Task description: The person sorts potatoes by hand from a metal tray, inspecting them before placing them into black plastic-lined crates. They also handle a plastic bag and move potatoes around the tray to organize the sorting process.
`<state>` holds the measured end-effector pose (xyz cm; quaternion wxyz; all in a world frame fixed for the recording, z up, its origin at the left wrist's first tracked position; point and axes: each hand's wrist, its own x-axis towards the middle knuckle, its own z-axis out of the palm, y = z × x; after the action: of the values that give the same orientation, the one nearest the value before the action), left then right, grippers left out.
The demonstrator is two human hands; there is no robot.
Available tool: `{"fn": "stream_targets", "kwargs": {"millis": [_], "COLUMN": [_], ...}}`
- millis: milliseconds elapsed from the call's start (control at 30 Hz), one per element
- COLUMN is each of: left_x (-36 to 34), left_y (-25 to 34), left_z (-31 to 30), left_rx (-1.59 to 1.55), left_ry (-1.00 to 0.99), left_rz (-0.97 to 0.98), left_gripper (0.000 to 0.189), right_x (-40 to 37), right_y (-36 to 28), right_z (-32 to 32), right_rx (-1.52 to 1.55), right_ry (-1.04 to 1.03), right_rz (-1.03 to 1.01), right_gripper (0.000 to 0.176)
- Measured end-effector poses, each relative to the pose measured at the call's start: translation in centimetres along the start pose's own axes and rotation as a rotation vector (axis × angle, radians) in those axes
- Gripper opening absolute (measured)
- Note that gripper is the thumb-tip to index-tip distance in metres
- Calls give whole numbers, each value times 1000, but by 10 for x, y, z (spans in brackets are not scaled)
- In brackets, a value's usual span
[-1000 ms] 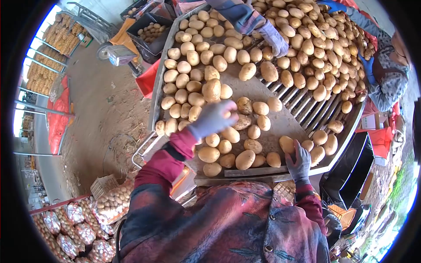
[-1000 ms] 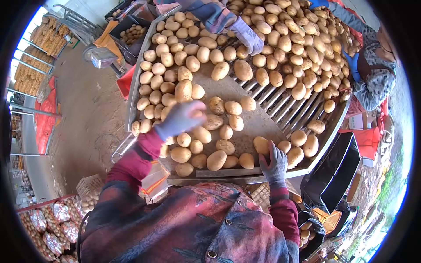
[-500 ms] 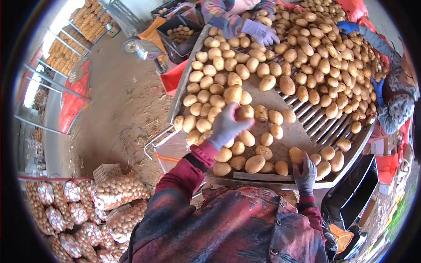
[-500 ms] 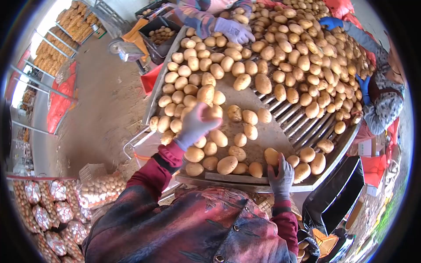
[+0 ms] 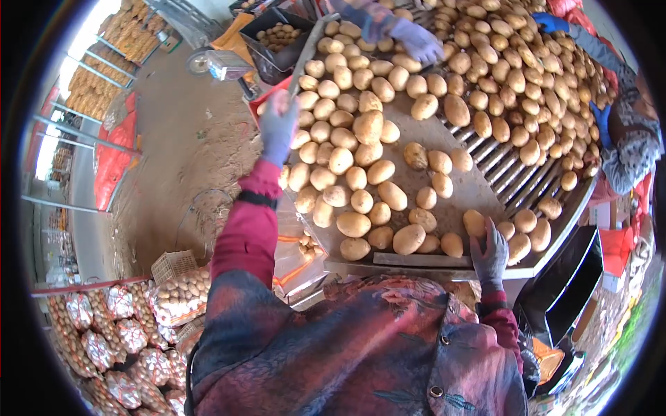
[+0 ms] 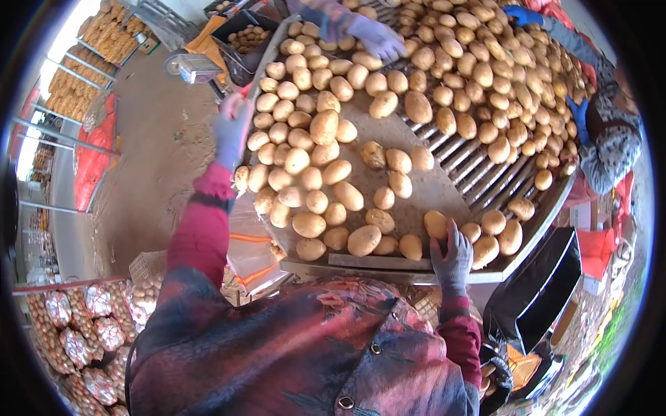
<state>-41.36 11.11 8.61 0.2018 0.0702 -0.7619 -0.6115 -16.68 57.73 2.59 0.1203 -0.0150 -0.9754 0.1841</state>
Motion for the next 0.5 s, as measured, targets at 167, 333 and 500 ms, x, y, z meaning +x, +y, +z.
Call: {"fn": "stream_targets", "kwargs": {"millis": [167,333,500], "left_x": [-158,-254,-249], "left_y": [28,16,21], "left_z": [49,56,21], "left_rx": [299,536,527], "left_ry": [-641,-945,-769], "left_rz": [326,711,634], "left_gripper": [57,76,61], "right_x": [2,2,-1], "right_y": [1,-1,7], "right_z": [3,-4,5], "right_rx": [29,11,49], "right_ry": [-21,-51,-25], "right_rz": [2,7,-17], "right_gripper": [63,62,64]}}
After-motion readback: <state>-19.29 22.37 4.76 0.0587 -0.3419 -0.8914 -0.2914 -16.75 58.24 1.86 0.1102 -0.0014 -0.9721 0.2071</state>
